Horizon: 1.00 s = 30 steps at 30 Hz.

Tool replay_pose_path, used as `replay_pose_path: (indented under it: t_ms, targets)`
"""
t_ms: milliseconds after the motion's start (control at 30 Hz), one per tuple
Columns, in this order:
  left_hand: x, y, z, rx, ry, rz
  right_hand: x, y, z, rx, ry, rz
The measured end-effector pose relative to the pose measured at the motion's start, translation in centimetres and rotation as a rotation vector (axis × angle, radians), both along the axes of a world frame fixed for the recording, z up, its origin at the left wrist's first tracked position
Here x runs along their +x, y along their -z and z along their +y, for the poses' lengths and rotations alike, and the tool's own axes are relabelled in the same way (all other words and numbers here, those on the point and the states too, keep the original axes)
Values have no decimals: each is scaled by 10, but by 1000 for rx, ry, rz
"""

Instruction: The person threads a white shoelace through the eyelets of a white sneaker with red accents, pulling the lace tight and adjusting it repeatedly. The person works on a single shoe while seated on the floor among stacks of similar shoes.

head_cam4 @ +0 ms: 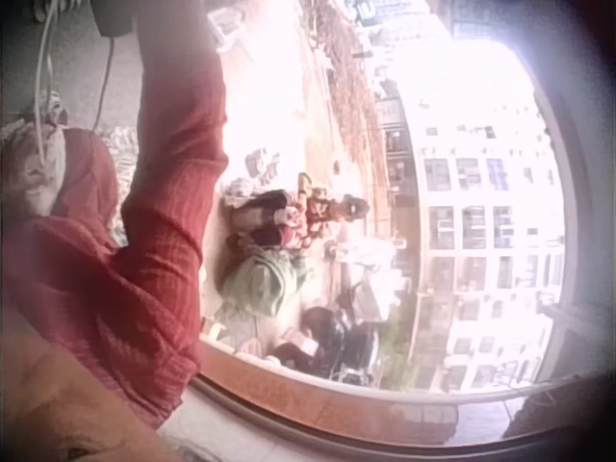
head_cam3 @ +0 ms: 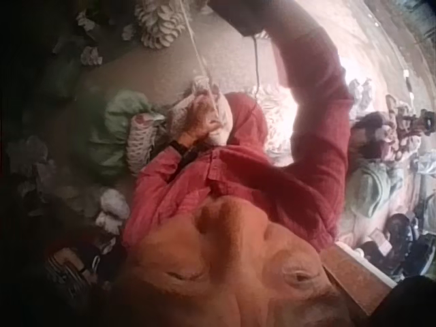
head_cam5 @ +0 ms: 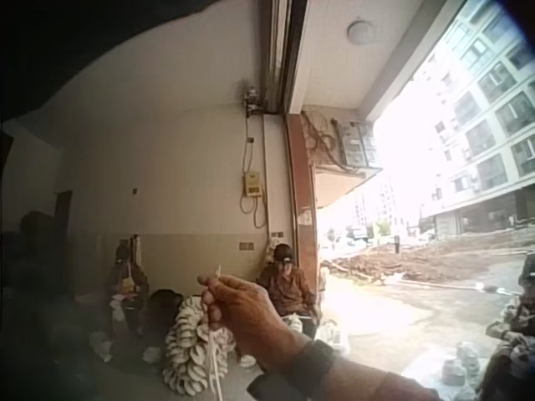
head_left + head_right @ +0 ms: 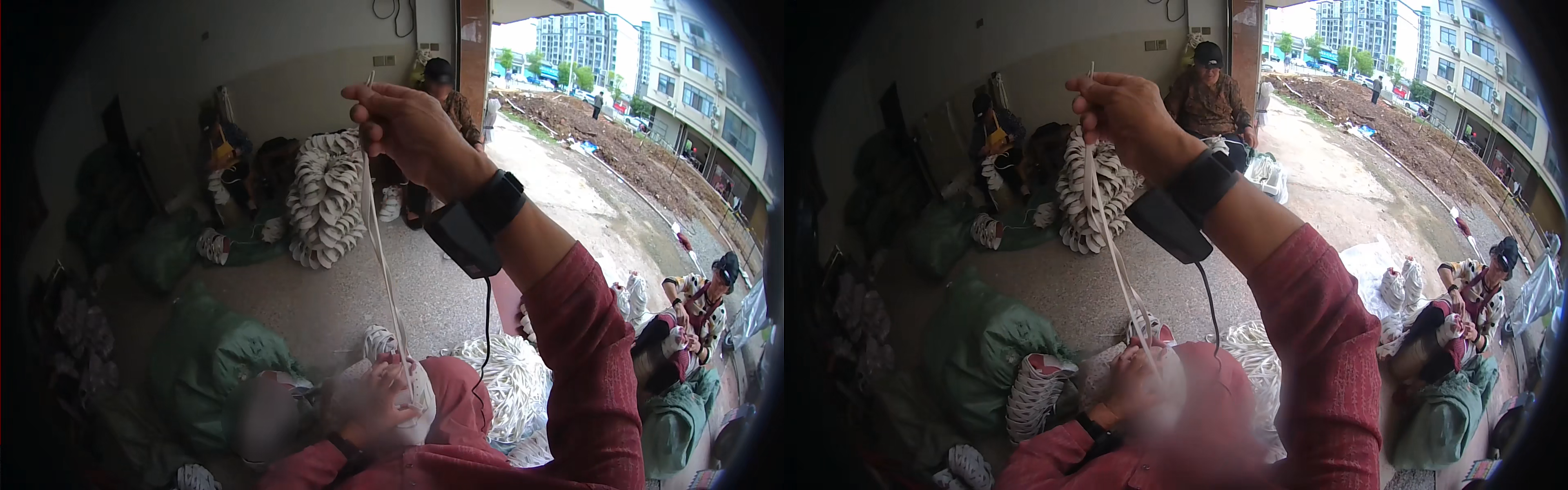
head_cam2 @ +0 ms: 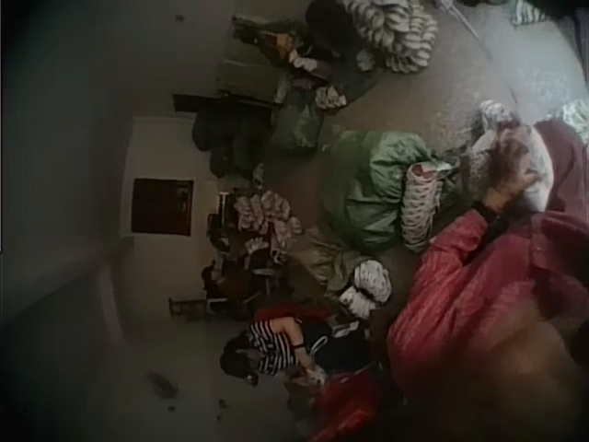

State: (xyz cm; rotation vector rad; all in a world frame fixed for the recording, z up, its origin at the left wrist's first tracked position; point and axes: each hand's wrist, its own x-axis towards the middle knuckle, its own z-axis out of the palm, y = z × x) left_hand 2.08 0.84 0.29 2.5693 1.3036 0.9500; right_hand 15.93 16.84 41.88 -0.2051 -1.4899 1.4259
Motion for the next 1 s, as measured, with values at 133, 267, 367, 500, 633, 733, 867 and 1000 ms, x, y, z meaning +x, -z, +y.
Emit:
replay_pose_path:
  t_ms: [133, 267, 367, 500, 633, 733, 867, 1000]
  targets:
    - [7, -15, -4, 71, 14, 23, -6, -48, -6, 183, 54, -1]
    - [4, -7, -9, 218, -26, 57, -17, -68, -21, 304, 199, -192]
    - [9, 24, -6, 91, 19, 41, 17, -111, 15, 983, 519, -363]
    - [0, 3, -28, 9, 69, 10, 2, -111, -12, 544, 462, -217]
    - [-2, -46, -43, 94, 111, -3, 3, -110, -7, 382, 61, -147]
    - [-5, -54, -45, 149, 121, 39, -3, -106, -29, 433, -58, -256]
    - [-11, -56, -45, 85, 131, -27, -5, -92, -47, 397, -94, -287]
    - [-6, -59, -42, -155, 179, -377, 5, -89, -42, 368, -160, -255]
